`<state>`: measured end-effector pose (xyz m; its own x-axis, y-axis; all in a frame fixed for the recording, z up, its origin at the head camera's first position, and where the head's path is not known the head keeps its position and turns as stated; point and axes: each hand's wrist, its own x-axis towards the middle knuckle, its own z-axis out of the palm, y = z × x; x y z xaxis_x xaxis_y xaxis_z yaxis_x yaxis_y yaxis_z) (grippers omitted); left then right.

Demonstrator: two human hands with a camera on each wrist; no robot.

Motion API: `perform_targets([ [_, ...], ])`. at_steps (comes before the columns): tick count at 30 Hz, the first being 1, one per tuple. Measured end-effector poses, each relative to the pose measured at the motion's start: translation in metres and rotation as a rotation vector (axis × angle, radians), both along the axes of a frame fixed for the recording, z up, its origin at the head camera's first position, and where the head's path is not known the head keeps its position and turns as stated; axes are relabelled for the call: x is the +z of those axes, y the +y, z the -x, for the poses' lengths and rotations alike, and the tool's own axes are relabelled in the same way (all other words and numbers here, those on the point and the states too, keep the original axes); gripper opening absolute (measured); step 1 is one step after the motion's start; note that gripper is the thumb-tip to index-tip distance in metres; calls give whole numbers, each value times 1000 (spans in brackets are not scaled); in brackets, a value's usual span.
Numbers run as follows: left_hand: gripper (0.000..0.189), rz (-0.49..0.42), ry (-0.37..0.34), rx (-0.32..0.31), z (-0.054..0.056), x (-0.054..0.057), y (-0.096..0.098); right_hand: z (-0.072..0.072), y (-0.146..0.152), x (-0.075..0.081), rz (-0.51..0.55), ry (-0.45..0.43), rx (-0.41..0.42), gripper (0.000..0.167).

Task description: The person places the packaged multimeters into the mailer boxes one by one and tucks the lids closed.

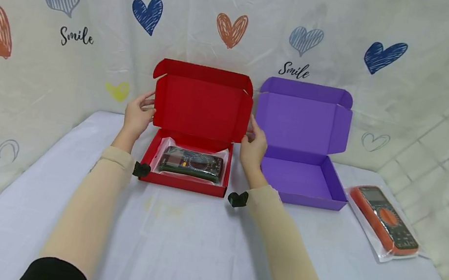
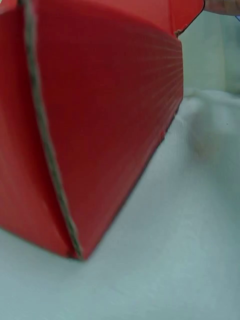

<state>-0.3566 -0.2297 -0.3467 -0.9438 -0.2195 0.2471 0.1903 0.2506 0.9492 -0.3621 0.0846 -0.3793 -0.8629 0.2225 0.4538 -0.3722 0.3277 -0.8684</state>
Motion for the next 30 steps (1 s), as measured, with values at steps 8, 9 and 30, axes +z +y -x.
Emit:
perform_targets([
  [8, 68, 160, 98, -8, 0, -2, 4, 1, 2, 0, -115, 54, 14, 73],
  [9, 70, 179, 102, -7, -1, -2, 4, 1, 2, 0, -126, 50, 19, 73],
  [30, 83, 407, 165, -1, -7, -5, -1, 0, 9, 12, -190, 100, 54, 69],
])
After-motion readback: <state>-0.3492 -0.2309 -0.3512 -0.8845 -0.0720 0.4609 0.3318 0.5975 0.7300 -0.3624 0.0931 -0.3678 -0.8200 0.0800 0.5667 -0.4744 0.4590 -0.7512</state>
